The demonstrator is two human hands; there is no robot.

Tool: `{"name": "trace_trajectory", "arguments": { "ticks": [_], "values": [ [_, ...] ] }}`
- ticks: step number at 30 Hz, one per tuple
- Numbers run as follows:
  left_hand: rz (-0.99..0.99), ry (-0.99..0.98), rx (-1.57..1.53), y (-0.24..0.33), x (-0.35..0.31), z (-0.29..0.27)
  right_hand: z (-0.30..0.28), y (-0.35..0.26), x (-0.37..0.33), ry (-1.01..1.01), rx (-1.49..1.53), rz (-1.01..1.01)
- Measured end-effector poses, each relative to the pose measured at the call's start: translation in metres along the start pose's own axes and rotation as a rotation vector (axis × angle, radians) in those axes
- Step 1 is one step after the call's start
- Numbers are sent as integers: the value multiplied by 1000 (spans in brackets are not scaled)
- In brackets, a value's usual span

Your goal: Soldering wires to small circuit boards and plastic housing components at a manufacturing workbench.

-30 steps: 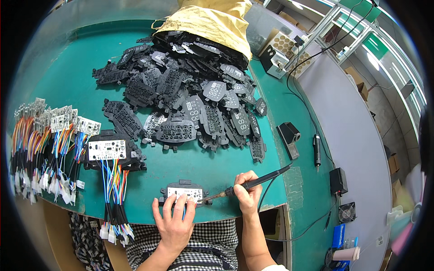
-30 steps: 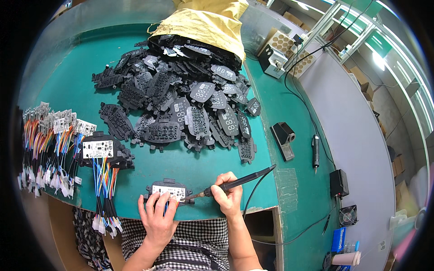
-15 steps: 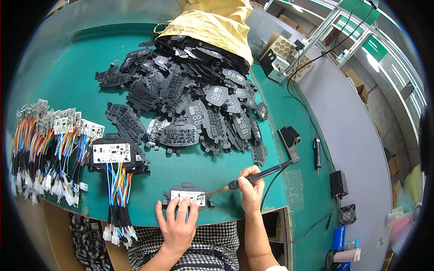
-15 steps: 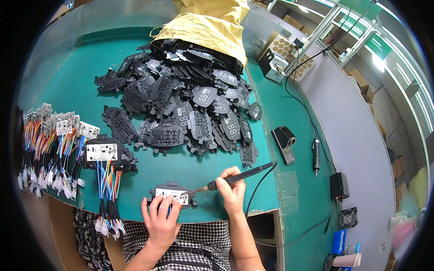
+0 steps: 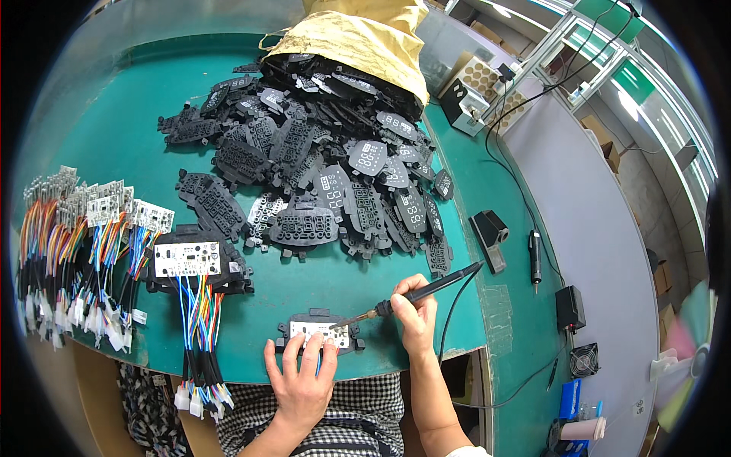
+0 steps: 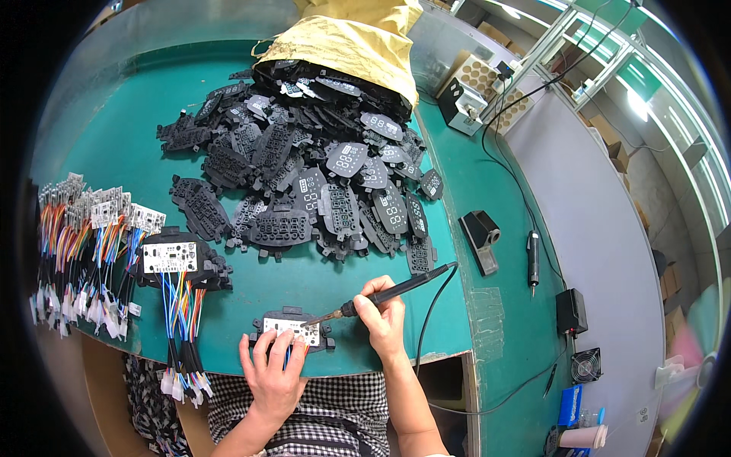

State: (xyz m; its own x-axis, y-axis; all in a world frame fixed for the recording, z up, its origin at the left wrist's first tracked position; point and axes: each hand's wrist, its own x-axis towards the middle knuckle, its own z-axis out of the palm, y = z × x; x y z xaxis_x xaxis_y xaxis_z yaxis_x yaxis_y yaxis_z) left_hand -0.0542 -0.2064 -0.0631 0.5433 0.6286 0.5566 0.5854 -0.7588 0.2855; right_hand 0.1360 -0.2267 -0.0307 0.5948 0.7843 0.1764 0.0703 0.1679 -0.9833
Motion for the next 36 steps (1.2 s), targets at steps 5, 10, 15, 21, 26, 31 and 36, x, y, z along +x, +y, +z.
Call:
{"name": "trace_trajectory", "arguments": {
  "ticks": [5,10,15,21,26,31,36],
  "values": [
    [-2,-8,-11,0,0,-1,-1,0,0,-8,-9,5],
    [-8,0,-12,0,-1,0,-2,2,0,-19,6,-2],
    [-7,0,-14,1,-1,-1,-3,2,-1,-36,19,-15],
    [-7,-10,-14,0,-2,-1,-2,3,-2,-44,36,-29],
    [-5,-18,-10,0,-1,-1,-2,2,-3,-43,27,-27],
    [-13,-15,-23,1,-1,-1,-3,3,-3,-43,13,-47],
    [-14,-27,-29,0,-1,-2,-6,7,-5,-42,9,-115]
  ]
}}
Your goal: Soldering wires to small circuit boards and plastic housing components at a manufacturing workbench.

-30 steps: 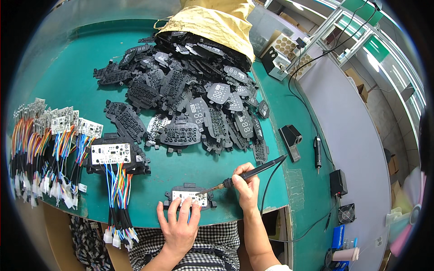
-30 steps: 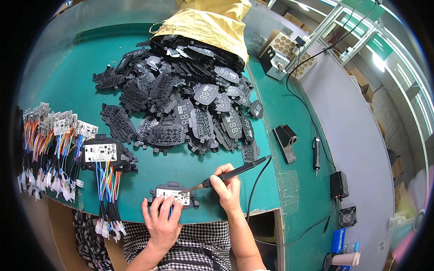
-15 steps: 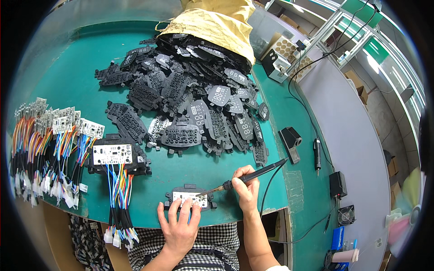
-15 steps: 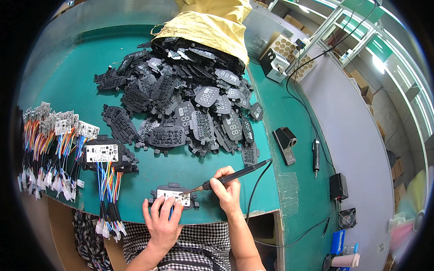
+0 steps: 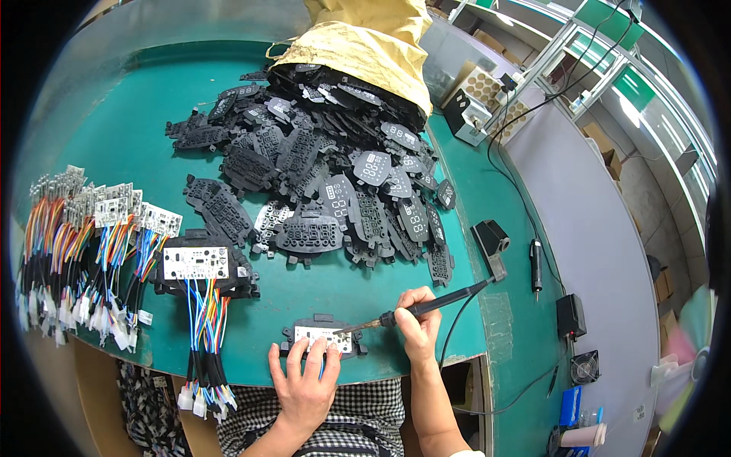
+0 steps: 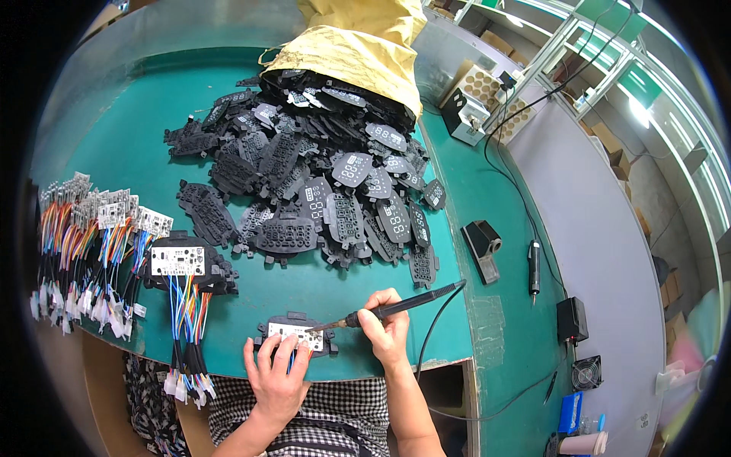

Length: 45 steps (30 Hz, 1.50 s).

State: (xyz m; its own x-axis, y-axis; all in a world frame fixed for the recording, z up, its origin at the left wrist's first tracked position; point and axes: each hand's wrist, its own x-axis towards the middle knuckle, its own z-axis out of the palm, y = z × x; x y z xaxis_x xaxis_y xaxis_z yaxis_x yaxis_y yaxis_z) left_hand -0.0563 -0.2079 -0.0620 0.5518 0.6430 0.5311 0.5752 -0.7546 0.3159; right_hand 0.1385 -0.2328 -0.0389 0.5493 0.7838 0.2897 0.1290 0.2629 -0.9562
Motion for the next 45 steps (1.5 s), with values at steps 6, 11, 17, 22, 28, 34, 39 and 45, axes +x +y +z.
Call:
{"name": "trace_trajectory", "arguments": {
  "ticks": [6,11,17,22,28,34,39,45],
  "values": [
    [6,14,-3,0,0,0,7,-5,1,26,107,-44],
    [-14,9,-16,1,-1,1,35,-12,6,0,18,59],
    [-30,6,41,2,-2,0,47,-13,8,-88,15,133],
    [-25,36,51,2,-1,0,49,-8,8,-92,-17,127],
    [-26,31,47,2,-2,0,50,-9,8,-90,-9,136],
    [-27,17,39,2,-1,-1,49,-7,8,-97,-38,131],
    [-38,38,81,3,1,-2,51,-9,7,-90,-38,133],
    [-39,53,83,3,1,-1,50,-9,7,-82,-56,131]
  ]
}}
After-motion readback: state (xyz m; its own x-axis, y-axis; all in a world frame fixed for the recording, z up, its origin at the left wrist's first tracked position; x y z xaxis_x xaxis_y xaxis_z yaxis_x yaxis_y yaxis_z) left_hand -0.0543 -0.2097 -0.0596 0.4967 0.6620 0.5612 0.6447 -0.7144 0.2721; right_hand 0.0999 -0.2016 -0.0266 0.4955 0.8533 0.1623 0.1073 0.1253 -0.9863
